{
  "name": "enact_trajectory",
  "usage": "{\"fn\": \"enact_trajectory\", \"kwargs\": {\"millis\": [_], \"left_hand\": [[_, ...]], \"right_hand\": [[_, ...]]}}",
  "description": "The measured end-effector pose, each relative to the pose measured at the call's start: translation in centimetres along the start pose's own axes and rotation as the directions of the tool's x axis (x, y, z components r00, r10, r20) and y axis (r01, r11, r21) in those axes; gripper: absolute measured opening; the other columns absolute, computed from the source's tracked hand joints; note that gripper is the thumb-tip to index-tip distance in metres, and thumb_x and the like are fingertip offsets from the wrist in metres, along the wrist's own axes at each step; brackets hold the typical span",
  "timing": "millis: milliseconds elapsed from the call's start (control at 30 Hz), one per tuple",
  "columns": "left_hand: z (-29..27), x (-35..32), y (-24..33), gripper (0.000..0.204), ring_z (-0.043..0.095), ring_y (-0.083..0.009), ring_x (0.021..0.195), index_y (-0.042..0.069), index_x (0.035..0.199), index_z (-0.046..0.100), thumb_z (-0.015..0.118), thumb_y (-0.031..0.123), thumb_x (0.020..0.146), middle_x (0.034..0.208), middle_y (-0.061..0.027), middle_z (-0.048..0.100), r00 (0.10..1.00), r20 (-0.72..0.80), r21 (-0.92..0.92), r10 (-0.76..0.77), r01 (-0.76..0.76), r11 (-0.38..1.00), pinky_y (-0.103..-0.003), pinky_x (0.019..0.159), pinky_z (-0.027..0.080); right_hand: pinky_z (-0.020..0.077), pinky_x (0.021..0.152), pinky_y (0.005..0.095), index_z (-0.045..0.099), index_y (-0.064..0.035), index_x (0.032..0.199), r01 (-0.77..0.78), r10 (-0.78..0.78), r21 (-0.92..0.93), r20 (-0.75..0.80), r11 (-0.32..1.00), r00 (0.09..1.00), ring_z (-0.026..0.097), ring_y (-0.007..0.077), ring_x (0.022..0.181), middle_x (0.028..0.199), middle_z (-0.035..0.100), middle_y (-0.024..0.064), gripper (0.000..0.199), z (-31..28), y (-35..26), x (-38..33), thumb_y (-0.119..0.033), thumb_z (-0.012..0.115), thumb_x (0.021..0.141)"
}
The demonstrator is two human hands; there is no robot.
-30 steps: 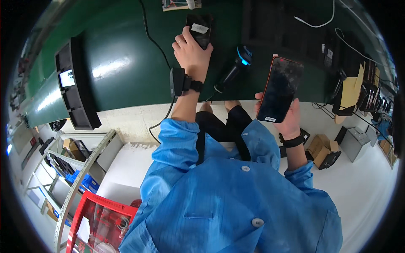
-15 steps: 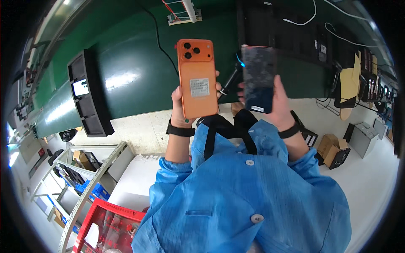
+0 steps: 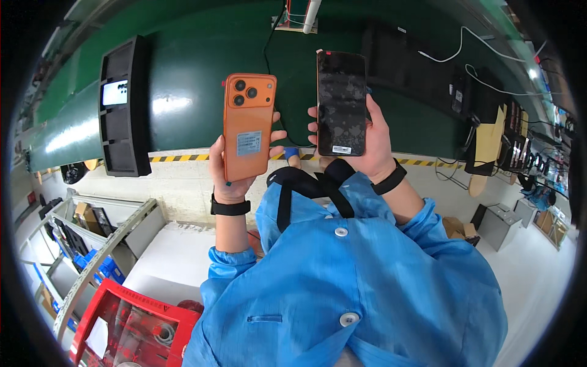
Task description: Inspecting and testing multiple smartphones at an assembly line workstation.
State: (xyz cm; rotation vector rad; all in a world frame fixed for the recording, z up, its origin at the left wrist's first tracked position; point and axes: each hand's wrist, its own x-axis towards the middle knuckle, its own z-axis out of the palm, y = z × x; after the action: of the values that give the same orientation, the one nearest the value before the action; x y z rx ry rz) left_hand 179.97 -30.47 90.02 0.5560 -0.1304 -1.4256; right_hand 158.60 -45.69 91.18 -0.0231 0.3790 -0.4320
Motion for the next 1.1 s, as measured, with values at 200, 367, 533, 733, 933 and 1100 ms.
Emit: {"fn": "enact_trajectory", "kwargs": {"millis": [200, 367, 533, 733, 933, 1100], "left_hand": [[1.2, 0.4, -0.3, 0.082, 0.061, -0.0429, 0.116, 0.003, 0.155, 0.027, 0.04, 0.059, 0.096, 0.149, -0.033, 0.037, 1.0, -0.003, 0.055, -0.007, 0.007, 0.998, -0.052, 0.094, 0.055], [1.5, 1.5, -0.5, 0.086, 0.065, -0.0377, 0.11, -0.001, 0.152, 0.03, 0.038, 0.062, 0.095, 0.148, -0.0288, 0.041, 0.99, 0.123, -0.055, -0.075, 0.082, 0.995, -0.046, 0.088, 0.058], [2.0, 1.7, -1.0, 0.087, 0.064, -0.0354, 0.109, 0.0, 0.152, 0.031, 0.036, 0.066, 0.096, 0.147, -0.0272, 0.043, 0.992, 0.109, -0.132, -0.056, 0.07, 0.989, -0.046, 0.085, 0.059], [1.5, 1.7, -0.8, 0.086, 0.065, -0.0347, 0.109, 0.002, 0.152, 0.032, 0.031, 0.068, 0.097, 0.147, -0.0259, 0.044, 0.996, 0.072, -0.112, -0.042, 0.05, 0.992, -0.045, 0.083, 0.06], [2.2, 1.8, -1.0, 0.078, 0.065, -0.0349, 0.108, -0.001, 0.149, 0.035, 0.03, 0.059, 0.1, 0.144, -0.0238, 0.048, 0.999, 0.035, -0.018, -0.03, 0.03, 0.999, -0.046, 0.085, 0.059], [2.3, 0.8, -2.3, 0.068, 0.066, -0.0279, 0.11, 0.003, 0.14, 0.048, 0.035, 0.056, 0.101, 0.129, -0.0175, 0.062, 0.943, -0.331, -0.037, -0.039, 0.028, 0.999, -0.041, 0.091, 0.057]], "right_hand": [[0.0524, 0.095, 0.0522, 0.042, 0.0033, 0.145, 0.014, -0.022, -0.11, -0.072, 0.994, 0.997, 0.063, 0.0389, 0.11, 0.13, 0.058, 0.0256, 0.077, 3.5, 1.0, -1.0, -0.061, 0.031, 0.102], [0.0533, 0.094, 0.0513, 0.041, 0.0032, 0.145, -0.001, 0.001, -0.075, 0.005, 0.997, 1.0, 0.064, 0.0368, 0.11, 0.131, 0.056, 0.0249, 0.083, 5.0, 1.2, -1.8, -0.066, 0.029, 0.101], [0.0538, 0.097, 0.0476, 0.048, -0.0017, 0.142, 0.014, -0.013, -0.065, 0.024, 0.998, 1.0, 0.066, 0.035, 0.11, 0.125, 0.062, 0.0224, 0.079, 5.6, 1.6, -1.6, -0.066, 0.027, 0.101], [0.0536, 0.098, 0.0472, 0.047, -0.001, 0.142, 0.037, -0.035, -0.096, 0.026, 0.995, 0.999, 0.065, 0.0353, 0.111, 0.127, 0.061, 0.0234, 0.079, 5.4, 1.9, -1.5, -0.066, 0.029, 0.101], [0.0553, 0.09, 0.0403, 0.052, -0.0036, 0.136, 0.325, -0.425, -0.71, 0.041, 0.625, 0.905, 0.064, 0.0289, 0.109, 0.127, 0.059, 0.0152, 0.063, 4.2, 2.9, -1.6, -0.053, 0.057, 0.097], [0.053, 0.088, 0.0394, 0.051, -0.0097, 0.135, 0.331, -0.314, -0.681, 0.642, -0.654, 0.7, 0.062, 0.0305, 0.108, 0.129, 0.057, 0.014, 0.085, 4.2, 1.6, -2.1, -0.04, 0.09, 0.066]]}}
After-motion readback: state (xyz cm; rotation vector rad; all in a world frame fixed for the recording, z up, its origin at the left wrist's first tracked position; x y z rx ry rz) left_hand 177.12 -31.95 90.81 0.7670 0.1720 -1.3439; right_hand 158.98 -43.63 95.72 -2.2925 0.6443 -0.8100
